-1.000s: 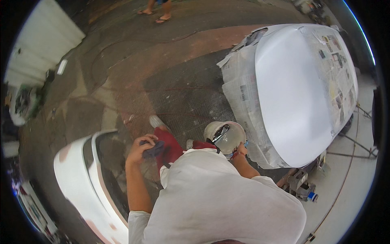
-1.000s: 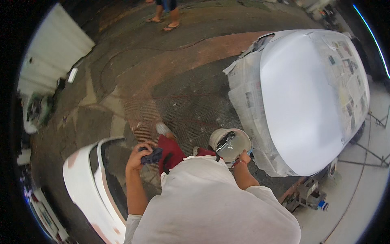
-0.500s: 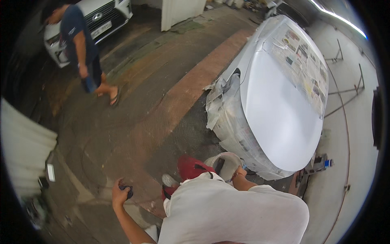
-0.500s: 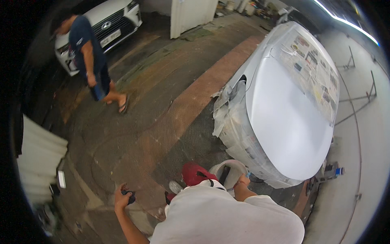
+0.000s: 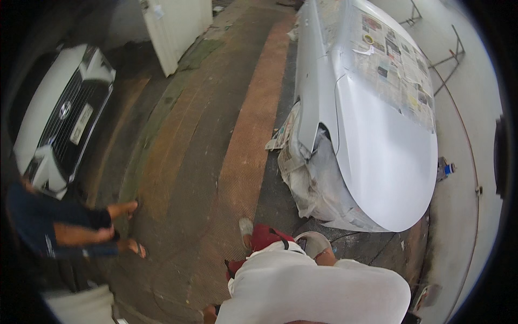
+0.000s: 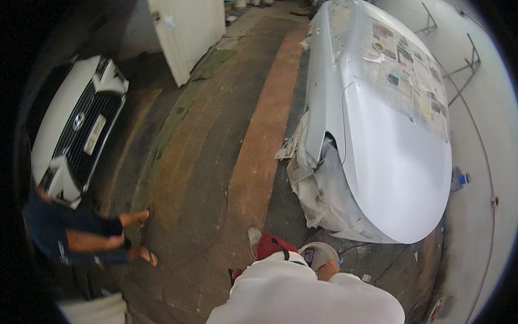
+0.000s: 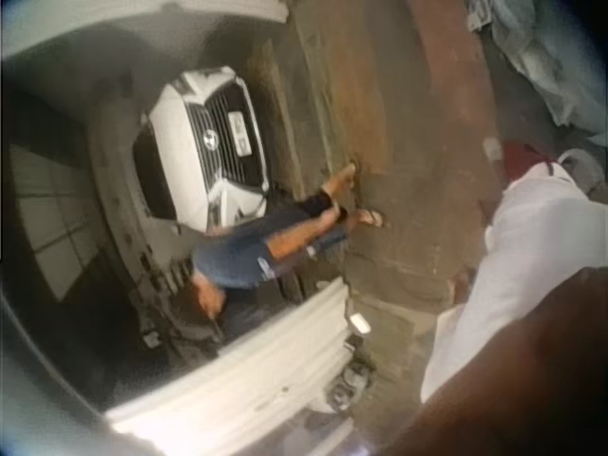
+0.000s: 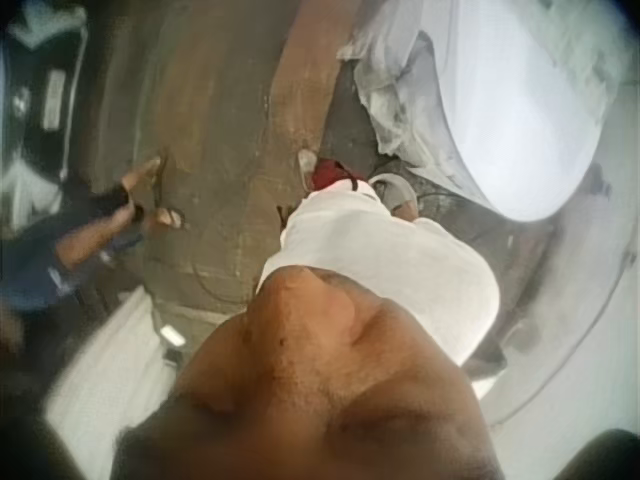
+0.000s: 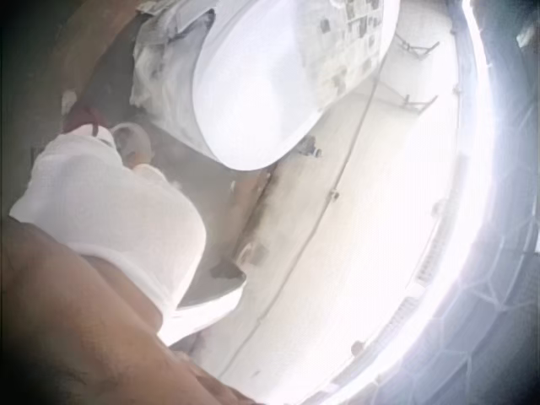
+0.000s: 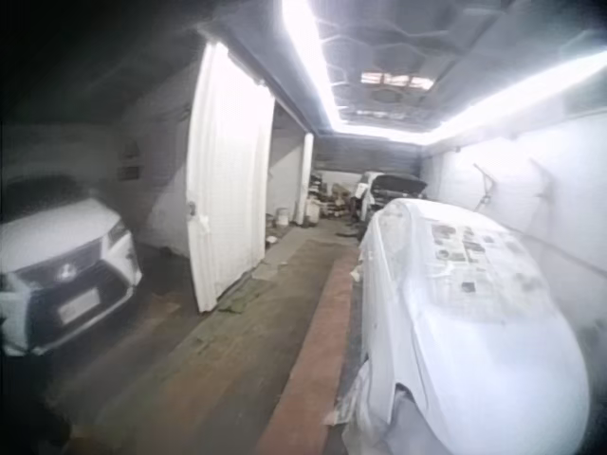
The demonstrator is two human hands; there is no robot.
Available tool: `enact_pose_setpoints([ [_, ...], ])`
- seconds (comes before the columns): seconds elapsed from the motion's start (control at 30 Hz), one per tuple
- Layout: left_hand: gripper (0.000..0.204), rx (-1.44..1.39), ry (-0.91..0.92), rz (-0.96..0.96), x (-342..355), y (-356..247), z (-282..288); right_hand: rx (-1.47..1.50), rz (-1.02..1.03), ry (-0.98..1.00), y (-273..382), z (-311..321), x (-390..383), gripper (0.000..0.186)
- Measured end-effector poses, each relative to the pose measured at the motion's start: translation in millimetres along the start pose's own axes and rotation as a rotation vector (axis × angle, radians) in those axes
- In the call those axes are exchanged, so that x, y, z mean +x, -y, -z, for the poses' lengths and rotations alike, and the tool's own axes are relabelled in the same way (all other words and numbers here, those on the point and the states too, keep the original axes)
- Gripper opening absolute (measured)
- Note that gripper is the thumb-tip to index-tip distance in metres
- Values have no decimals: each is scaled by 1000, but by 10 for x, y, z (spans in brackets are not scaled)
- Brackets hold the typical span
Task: The person uses a hammer and dolly to tap and smooth a white car bumper, repeatedly checking the surface by hand. They then walk to a bucket, retrieve a sanding block, and sand the bumper surface.
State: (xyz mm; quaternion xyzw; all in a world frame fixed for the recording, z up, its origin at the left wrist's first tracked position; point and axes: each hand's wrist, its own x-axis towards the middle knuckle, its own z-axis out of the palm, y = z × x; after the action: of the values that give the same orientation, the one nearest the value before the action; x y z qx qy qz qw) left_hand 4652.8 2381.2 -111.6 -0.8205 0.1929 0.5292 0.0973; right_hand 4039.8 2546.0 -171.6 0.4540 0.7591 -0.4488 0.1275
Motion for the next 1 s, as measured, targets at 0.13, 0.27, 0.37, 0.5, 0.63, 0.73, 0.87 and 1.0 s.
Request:
enact_pose_setpoints([
  [0.13, 57, 281, 113, -96, 114, -1500, 367, 89, -67, -53, 61, -692, -658, 37],
  [0.27, 54, 420, 77, -171, 488, -3576, 951, 177, -107, -99, 188, -1546, -1293, 36],
  [0.37, 62, 326, 31, -302, 1091, -5301, 1377, 256, -101, -123, 383, -2300, -1791, 34],
  [0.5, 66, 220, -80, -454, 1147, -7506, 1796, 343, -114, -148, 540, -3408, -2600, 33],
  [0.63, 65, 395, 10, -469, 1060, -9405, 2018, 467, -93, -159, 980, -4326, -3388, 31],
  [0.73, 63, 463, -51, -457, 971, -10445, 2201, 507, -61, -160, 1247, -4914, -3889, 30],
  [0.87, 65, 378, -33, -414, 1208, -11638, 2222, 445, -213, -197, 1773, -5837, -4484, 25],
  [1.0, 65, 420, -26, -303, 1657, -12648, 2077, 336, -209, -243, 2285, -7085, -4788, 31],
])
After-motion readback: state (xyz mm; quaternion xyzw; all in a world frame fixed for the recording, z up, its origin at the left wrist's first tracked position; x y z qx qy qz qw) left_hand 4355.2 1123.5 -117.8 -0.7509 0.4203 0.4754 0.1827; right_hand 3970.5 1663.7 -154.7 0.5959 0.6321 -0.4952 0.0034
